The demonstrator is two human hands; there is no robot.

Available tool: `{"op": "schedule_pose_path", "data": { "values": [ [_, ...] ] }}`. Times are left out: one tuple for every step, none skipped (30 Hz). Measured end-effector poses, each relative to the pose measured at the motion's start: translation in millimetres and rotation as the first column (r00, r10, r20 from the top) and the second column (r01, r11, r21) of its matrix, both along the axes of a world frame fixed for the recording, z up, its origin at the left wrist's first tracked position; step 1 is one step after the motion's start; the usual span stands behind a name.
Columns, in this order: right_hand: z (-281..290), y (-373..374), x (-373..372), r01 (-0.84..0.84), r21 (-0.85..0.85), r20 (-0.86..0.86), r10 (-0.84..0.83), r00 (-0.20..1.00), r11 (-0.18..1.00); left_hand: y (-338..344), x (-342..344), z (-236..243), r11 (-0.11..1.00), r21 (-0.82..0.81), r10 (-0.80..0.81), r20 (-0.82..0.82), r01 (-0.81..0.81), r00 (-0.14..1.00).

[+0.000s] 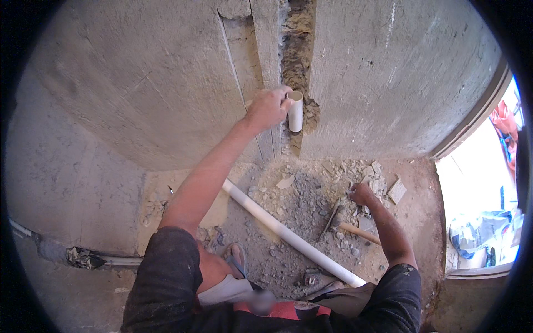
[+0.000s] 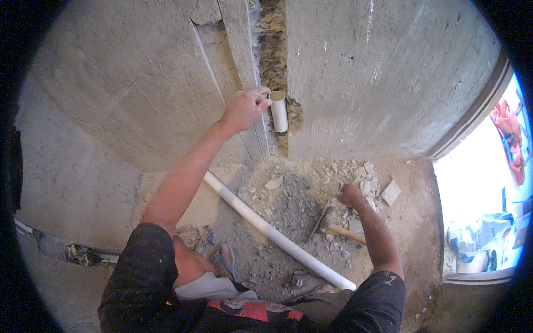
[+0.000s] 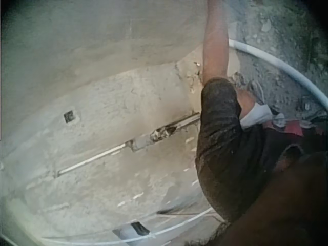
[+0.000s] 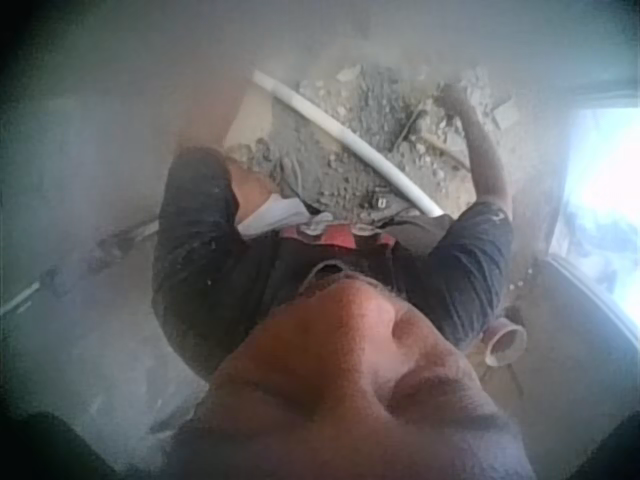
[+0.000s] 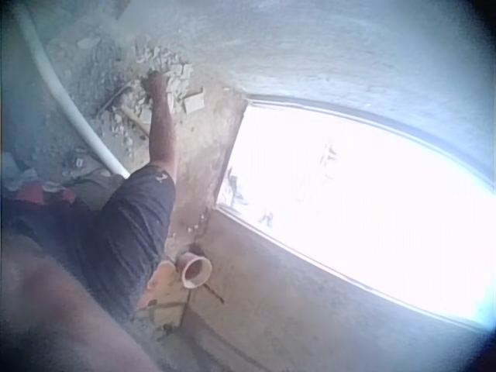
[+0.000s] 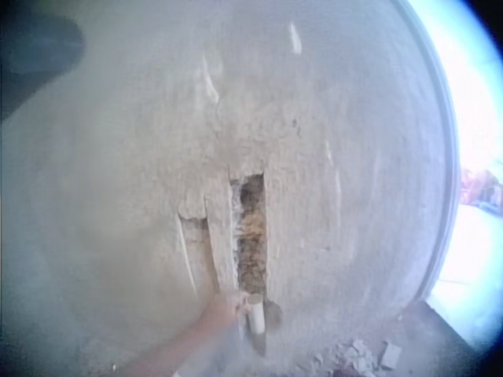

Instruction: The person chisels a groove into a concrete wall using a cold chisel and a hammer. The person removes concrete debris from the channel and inserts a section of plastic pipe to test its fit.

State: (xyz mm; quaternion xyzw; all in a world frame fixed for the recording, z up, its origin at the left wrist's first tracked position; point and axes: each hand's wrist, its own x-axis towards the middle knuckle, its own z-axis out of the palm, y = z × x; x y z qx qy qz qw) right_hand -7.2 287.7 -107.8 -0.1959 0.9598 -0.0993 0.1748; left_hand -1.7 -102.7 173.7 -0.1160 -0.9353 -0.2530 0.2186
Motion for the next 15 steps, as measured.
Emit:
{"op": "schedule_pose_path", "data": {
  "values": [
    [1, 0, 1, -0.009, 0.006, 0.004, 0.009, 1.0, 1.0, 4, -3, -9, 1.0, -0.018, 0.013, 0.035, -0.013, 0.999],
    [3, 2, 4, 0.006, -0.018, 0.033, -0.005, 0.999, 1.0, 7, -6, -17, 0.999, -0.036, 0.026, 0.068, -0.023, 0.997],
    [6, 0, 8, 0.017, -0.044, 0.061, -0.014, 0.998, 0.999, 6, -10, -28, 0.996, -0.083, 0.043, 0.082, -0.036, 0.996],
    [10, -1, 11, 0.03, -0.07, 0.089, -0.024, 0.996, 0.997, 6, -14, -36, 0.991, -0.129, 0.058, 0.094, -0.046, 0.994],
    [14, -3, 15, 0.034, -0.054, 0.095, -0.029, 0.995, 0.998, 5, -19, -45, 0.983, -0.175, 0.075, 0.106, -0.056, 0.992],
    [18, -3, 19, 0.041, -0.035, 0.101, -0.037, 0.994, 0.999, 7, -21, -48, 0.983, -0.171, 0.087, 0.106, -0.068, 0.991],
    [21, -2, 23, 0.045, -0.016, 0.108, -0.043, 0.993, 0.999, 8, -23, -52, 0.982, -0.168, 0.102, 0.106, -0.083, 0.989],
    [18, 0, 26, 0.004, -0.043, 0.077, -0.001, 0.997, 0.999, 8, -25, -55, 0.981, -0.165, 0.118, 0.107, -0.099, 0.987],
    [14, 6, 31, -0.033, -0.066, 0.046, 0.036, 0.998, 0.997, 10, -27, -55, 0.983, -0.161, 0.103, 0.111, -0.085, 0.988],
    [10, 10, 32, -0.073, -0.089, 0.014, 0.074, 0.997, 0.993, 12, -28, -55, 0.985, -0.158, 0.091, 0.115, -0.073, 0.989],
    [6, 13, 33, -0.022, -0.032, 0.093, 0.025, 0.995, 0.999, 13, -27, -55, 0.986, -0.156, 0.081, 0.119, -0.062, 0.99],
    [0, 20, 34, -0.07, -0.014, 0.085, 0.071, 0.994, 0.997, 16, -26, -51, 0.986, -0.152, 0.081, 0.121, -0.062, 0.989],
    [-6, 26, 35, -0.119, 0.004, 0.079, 0.118, 0.99, 0.993, 19, -23, -47, 0.987, -0.149, 0.081, 0.123, -0.063, 0.989],
    [-13, 33, 36, -0.167, 0.022, 0.074, 0.165, 0.984, 0.986, 21, -21, -42, 0.987, -0.146, 0.082, 0.125, -0.064, 0.989],
    [-18, 37, 37, -0.19, 0.063, 0.088, 0.184, 0.979, 0.98, 22, -20, -38, 0.989, -0.134, 0.076, 0.118, -0.06, 0.99]
  ]
}}
